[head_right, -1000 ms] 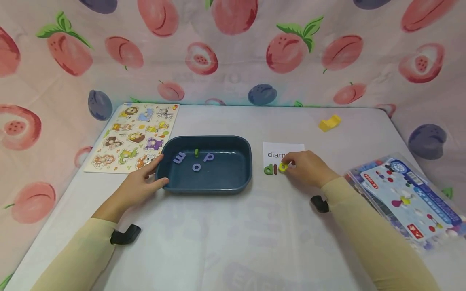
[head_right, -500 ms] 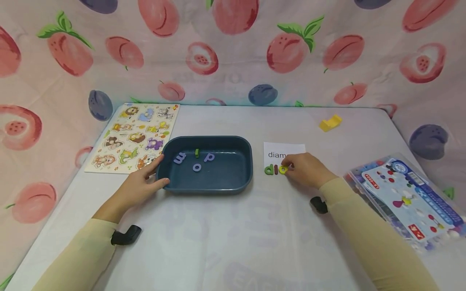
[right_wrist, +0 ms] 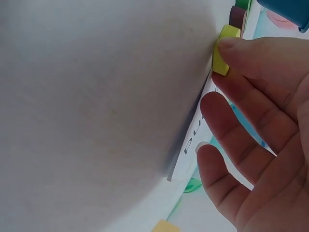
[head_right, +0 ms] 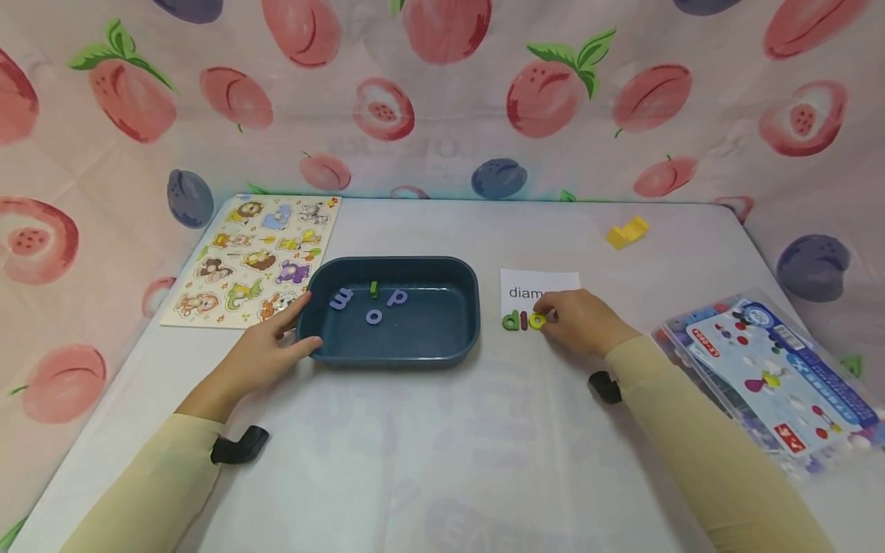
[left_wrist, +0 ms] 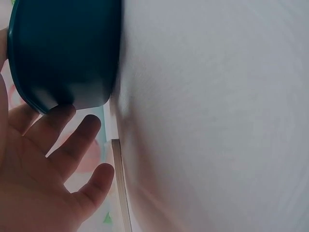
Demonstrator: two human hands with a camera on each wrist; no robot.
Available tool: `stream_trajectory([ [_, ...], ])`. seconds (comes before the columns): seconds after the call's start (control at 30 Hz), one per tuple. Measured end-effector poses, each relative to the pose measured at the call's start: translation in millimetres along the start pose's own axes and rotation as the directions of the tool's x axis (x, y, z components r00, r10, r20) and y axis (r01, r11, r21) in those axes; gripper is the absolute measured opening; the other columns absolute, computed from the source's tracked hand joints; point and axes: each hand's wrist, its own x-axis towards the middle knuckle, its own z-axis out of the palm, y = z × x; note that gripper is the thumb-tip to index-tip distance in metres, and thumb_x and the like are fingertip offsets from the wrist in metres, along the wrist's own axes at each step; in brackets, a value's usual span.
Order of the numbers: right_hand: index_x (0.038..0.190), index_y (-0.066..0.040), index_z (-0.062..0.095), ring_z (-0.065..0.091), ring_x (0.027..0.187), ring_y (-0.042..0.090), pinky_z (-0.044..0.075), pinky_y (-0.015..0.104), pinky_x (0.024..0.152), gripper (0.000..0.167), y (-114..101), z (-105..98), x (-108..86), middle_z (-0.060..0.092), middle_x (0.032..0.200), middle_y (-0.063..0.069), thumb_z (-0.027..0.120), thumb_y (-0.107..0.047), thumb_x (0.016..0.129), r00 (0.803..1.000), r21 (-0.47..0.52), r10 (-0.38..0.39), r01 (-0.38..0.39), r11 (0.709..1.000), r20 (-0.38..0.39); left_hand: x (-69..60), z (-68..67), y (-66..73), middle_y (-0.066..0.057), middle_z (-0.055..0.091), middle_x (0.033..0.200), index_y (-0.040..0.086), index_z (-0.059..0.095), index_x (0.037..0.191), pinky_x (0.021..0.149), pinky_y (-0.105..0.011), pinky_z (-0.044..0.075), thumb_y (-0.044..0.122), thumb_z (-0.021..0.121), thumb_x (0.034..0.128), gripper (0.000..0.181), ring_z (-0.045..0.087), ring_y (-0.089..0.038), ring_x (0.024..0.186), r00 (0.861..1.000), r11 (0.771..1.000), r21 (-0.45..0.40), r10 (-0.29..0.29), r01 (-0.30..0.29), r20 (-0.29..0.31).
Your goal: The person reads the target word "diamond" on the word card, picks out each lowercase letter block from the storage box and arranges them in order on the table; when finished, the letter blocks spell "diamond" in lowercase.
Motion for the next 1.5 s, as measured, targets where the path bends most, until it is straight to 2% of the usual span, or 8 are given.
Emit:
stream_trajectory([
  [1.07,0.117,-0.001,0.069,0.061,0.093,0.031,0.049,0.053,0.088,0.028,-0.1,0.6,3.0,0.069,0.101,0.013,0.068,-0.009,0.090,0.999,-0.024,-0.040,0.040,0.999,-0.004,1.6,1.1,-1.3,-0.022,0.045,0.150,0.026,0.023,0.161,0.110,-0.067,0.025,0.048,0.068,0.0931,0.085,0.036,-0.043,0.141,1.000,1.000,0.007,-0.001,0.001,-0.005],
  [1.5,0.118,-0.001,0.069,0.060,0.092,0.031,0.049,0.053,0.087,0.029,-1.9,1.2,1.1,0.069,0.101,0.013,0.071,-0.009,0.090,1.000,-0.015,-0.024,0.024,1.000,-0.011,0.7,0.7,0.0,-0.022,0.044,0.150,0.026,0.023,0.161,0.110,-0.068,0.025,0.047,0.067,0.0937,0.084,0.036,-0.043,0.141,1.000,1.000,0.005,0.002,-0.002,-0.001],
])
